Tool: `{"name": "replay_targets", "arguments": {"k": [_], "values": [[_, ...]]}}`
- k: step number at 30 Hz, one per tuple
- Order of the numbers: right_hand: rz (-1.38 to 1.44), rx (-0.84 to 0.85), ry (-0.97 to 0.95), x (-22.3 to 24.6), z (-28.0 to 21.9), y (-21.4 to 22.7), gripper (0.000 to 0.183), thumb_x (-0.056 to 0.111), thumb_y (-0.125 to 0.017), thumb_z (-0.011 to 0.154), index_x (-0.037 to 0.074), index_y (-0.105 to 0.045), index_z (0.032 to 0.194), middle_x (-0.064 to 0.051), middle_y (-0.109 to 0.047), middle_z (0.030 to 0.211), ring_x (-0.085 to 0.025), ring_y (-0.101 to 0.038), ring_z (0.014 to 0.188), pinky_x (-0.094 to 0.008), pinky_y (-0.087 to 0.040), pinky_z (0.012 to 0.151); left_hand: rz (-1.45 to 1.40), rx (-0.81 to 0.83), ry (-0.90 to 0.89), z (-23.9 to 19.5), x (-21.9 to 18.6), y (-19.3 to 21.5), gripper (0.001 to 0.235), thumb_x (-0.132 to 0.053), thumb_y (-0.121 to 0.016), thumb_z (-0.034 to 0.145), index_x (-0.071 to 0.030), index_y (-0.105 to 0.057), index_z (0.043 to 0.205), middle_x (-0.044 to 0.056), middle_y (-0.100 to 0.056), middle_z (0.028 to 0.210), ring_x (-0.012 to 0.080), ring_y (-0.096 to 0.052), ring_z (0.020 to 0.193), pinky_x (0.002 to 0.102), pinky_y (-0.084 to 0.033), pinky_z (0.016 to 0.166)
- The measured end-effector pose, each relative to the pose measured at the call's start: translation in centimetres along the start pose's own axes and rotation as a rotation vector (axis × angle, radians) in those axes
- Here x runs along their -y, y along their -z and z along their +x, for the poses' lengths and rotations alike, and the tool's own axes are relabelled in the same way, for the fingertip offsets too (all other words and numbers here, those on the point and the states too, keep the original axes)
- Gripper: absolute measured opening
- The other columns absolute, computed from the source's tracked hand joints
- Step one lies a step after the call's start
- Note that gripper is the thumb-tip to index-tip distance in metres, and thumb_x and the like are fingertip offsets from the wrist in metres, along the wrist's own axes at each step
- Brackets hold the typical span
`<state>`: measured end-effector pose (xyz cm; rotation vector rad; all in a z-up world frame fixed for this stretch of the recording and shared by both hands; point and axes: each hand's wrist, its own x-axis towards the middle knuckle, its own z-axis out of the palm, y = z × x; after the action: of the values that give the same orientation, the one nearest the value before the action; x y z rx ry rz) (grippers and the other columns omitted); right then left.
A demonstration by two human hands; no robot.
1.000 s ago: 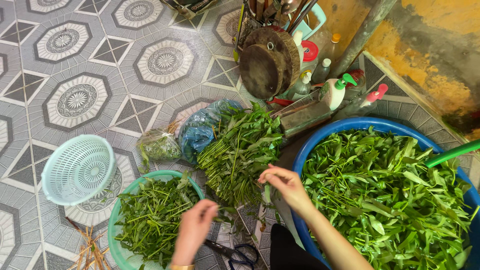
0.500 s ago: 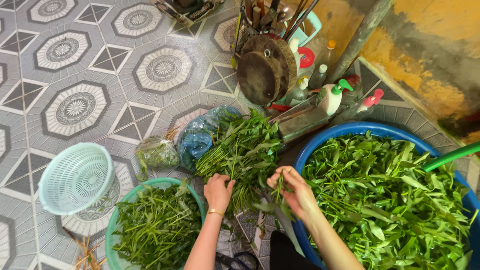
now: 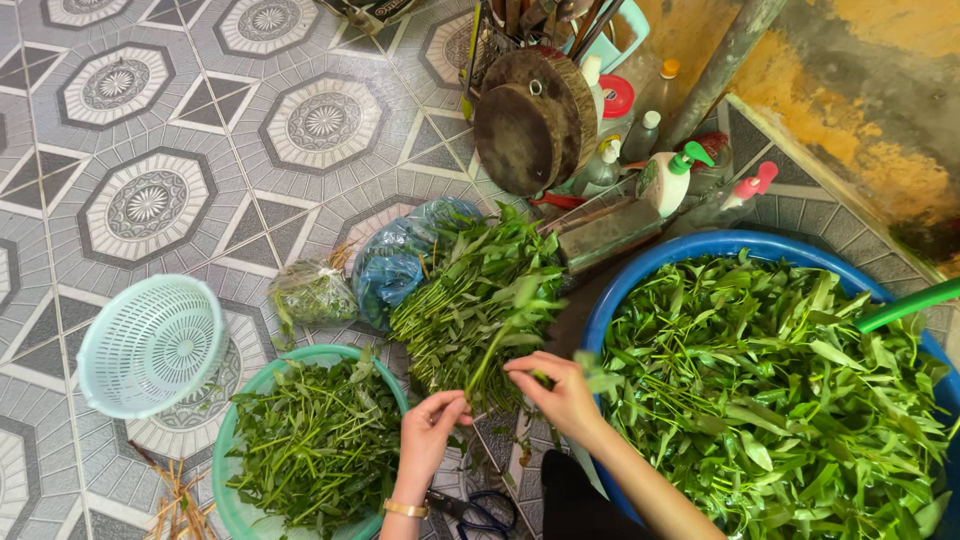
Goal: The person plucks leaves and tender stems from a pile of water spinach, placing the edible parts into a green bowl and occasionally washing them in a blue basin of water.
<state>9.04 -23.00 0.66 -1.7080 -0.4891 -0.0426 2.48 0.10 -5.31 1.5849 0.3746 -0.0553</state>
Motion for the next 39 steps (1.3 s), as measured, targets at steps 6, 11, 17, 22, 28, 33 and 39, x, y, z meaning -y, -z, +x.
{"name": "replay_targets", "arguments": {"k": [6,11,17,22,28,33,39], "values": [[-0.596,0.311,0.267,3.7,0.4,-1.9,0.045,0.003,-0.076,0.074,0.010,-0.072,0.118,-0.009,-0.064,0.084,-0.028,-0.066,0.068,-0.040,-0.052,0.057,-0.122,0.165,0.029,-1.8,0.8,0.6,0.023,-0.011,-0.069,0.093,0.004,-0.075,0.109,0.007,-0.079,0.087,0.0126,-0.074,0.074,0.026,-0.058,0.071],[-0.571,0.349,0.202,2.7,-1.4,-3.5,0.024,0.007,-0.075,0.079,0.008,-0.072,0.102,-0.008,-0.064,0.081,-0.027,-0.067,0.070,-0.040,-0.050,0.057,-0.090,0.197,0.040,-2.6,-0.3,0.9,0.019,-0.010,-0.068,0.093,0.003,-0.075,0.106,0.005,-0.077,0.086,0.0109,-0.072,0.073,0.025,-0.058,0.069],[0.140,-0.016,-0.283,0.0,-0.3,-0.7,0.014,0.011,-0.066,0.094,0.002,-0.076,0.096,-0.003,-0.071,0.093,-0.012,-0.063,0.089,-0.027,-0.048,0.084,0.549,-0.007,0.055,-3.9,-4.4,5.8,0.020,-0.022,-0.071,0.091,-0.018,-0.080,0.108,0.002,-0.082,0.098,0.0152,-0.080,0.076,0.029,-0.062,0.069],[0.062,-0.041,-0.207,0.1,0.4,0.8,0.014,0.012,-0.065,0.097,0.002,-0.076,0.098,-0.003,-0.063,0.094,-0.013,-0.059,0.090,-0.027,-0.046,0.084,1.155,-0.380,-0.125,-1.2,-5.0,12.3,0.040,-0.022,-0.074,0.081,-0.019,-0.074,0.121,0.012,-0.067,0.130,0.0270,-0.073,0.093,0.045,-0.055,0.082],[0.164,-0.001,-0.449,0.0,0.2,-0.4,0.020,0.024,-0.059,0.099,0.007,-0.070,0.097,0.005,-0.058,0.090,-0.006,-0.046,0.071,-0.023,-0.038,0.062,1.000,-0.269,-0.364,10.8,-1.0,6.1,0.012,-0.015,-0.070,0.086,-0.014,-0.073,0.098,0.006,-0.073,0.106,0.0316,-0.069,0.097,0.046,-0.051,0.083],[0.230,0.028,-0.565,-1.2,-0.8,0.8,0.021,0.027,-0.061,0.100,0.010,-0.072,0.097,0.006,-0.053,0.076,-0.004,-0.041,0.065,-0.023,-0.032,0.057,1.175,-0.282,-0.462,14.9,0.8,4.6,0.022,-0.011,-0.074,0.069,-0.009,-0.067,0.090,0.010,-0.067,0.084,0.0341,-0.067,0.080,0.049,-0.044,0.071],[0.224,-0.026,-0.626,-3.0,-1.3,1.3,0.020,0.027,-0.059,0.100,0.010,-0.069,0.096,0.006,-0.057,0.076,-0.004,-0.042,0.066,-0.022,-0.031,0.059,0.839,-0.297,-0.293,10.2,-1.1,5.2,0.010,-0.021,-0.077,0.082,-0.017,-0.080,0.090,0.009,-0.076,0.087,0.0302,-0.071,0.079,0.043,-0.054,0.070]]}}
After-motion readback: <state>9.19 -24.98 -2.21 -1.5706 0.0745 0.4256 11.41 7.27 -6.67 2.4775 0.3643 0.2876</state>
